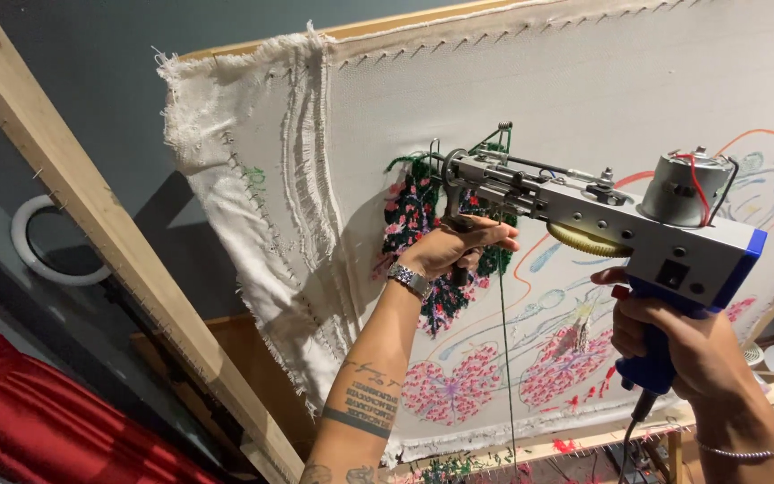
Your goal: Using a tufting gun to create a pattern on a canvas stretched across a frame.
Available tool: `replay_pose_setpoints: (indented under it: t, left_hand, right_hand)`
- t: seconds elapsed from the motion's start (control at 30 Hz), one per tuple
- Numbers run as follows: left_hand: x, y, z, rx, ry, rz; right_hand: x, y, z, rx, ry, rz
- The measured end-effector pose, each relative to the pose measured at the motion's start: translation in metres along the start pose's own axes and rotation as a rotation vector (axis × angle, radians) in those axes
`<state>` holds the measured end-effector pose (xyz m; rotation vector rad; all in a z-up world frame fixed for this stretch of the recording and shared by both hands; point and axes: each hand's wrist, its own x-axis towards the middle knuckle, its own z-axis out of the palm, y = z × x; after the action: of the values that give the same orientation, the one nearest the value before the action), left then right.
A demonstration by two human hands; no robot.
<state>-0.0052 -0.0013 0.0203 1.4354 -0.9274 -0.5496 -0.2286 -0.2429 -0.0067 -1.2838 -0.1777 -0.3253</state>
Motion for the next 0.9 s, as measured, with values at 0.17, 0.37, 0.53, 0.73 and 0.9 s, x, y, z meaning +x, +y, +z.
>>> replay_pose_setpoints:
  t: [0.17, 0.37, 0.53, 0.73, 0.9]
  left_hand:
    - [0.007, 0.004, 0.002, 0.051, -0.025, 0.045]
    - [0.016, -0.017, -0.006, 0.091, -0.006, 0.056]
    - [-0.012, -0.008, -0.024, 0.111, -0.001, 0.290]
    - [-0.034, 0.058, -0.046, 0.953, 0.767, 0.425]
    - [-0.009, 0.055, -0.086, 1.230, 0.892, 0.628]
  right_hand:
    - [-0.006, -0.004, -0.004, 0.016, -0.027, -0.053]
    - [-0.013, 0.001, -0.006, 0.021, -0.034, -0.086]
    - [-0.020, 0.015, -0.020, 0.010, -0.006, -0.100]
    - [-0.018, 0.033, -0.046, 0.048, 0.016, -0.047]
    - [-0.020, 0.037, -0.041, 0.117, 0.034, -0.006]
